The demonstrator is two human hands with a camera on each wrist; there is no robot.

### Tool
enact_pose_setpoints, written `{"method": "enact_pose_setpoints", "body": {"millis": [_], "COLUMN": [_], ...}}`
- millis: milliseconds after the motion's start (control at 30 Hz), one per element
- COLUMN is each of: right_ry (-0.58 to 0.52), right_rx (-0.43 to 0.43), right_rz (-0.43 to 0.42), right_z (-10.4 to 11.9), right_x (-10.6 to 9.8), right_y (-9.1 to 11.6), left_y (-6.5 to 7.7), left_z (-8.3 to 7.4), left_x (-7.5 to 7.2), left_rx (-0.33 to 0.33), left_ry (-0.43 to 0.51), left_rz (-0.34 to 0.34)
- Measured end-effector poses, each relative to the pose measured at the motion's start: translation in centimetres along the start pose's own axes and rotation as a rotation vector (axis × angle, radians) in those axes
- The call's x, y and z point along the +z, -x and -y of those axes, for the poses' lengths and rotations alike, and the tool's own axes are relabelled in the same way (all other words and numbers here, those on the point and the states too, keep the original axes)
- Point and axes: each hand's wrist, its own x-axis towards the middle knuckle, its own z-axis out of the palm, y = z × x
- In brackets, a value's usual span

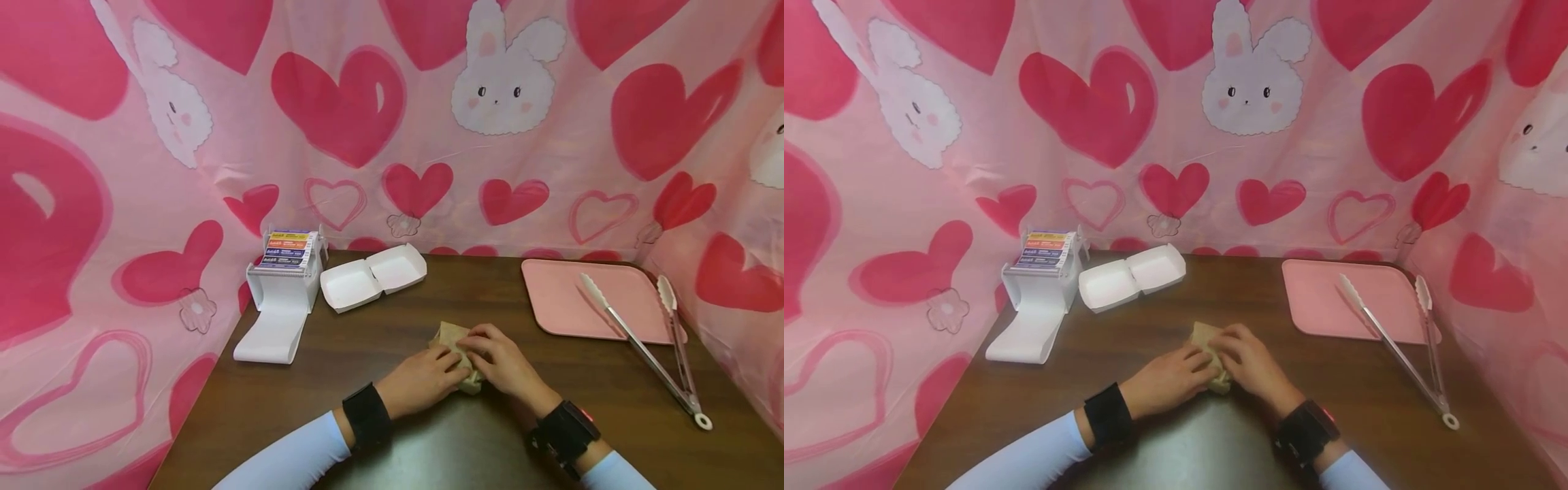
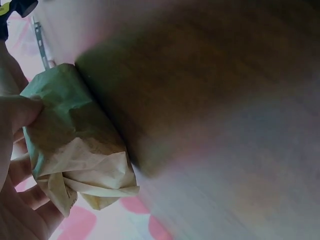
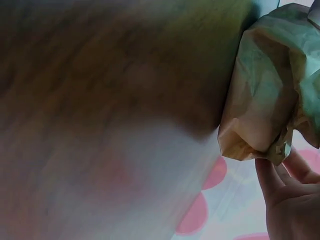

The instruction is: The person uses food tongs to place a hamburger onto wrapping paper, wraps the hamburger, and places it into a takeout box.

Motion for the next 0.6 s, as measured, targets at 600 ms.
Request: {"method": "enact_pose_setpoints", "body": {"millis": [600], "right_ry": [-0.020], "right_rx": [0.067], "right_rz": [0.122], "right_z": [0.4], "right_x": [-0.7], "right_y": [0.6], "left_y": [0.4], "left_z": [0.7], "left_x": [-1.6], "left_rx": [-0.064], "left_ry": [0.104], "left_rz": [0.121]}}
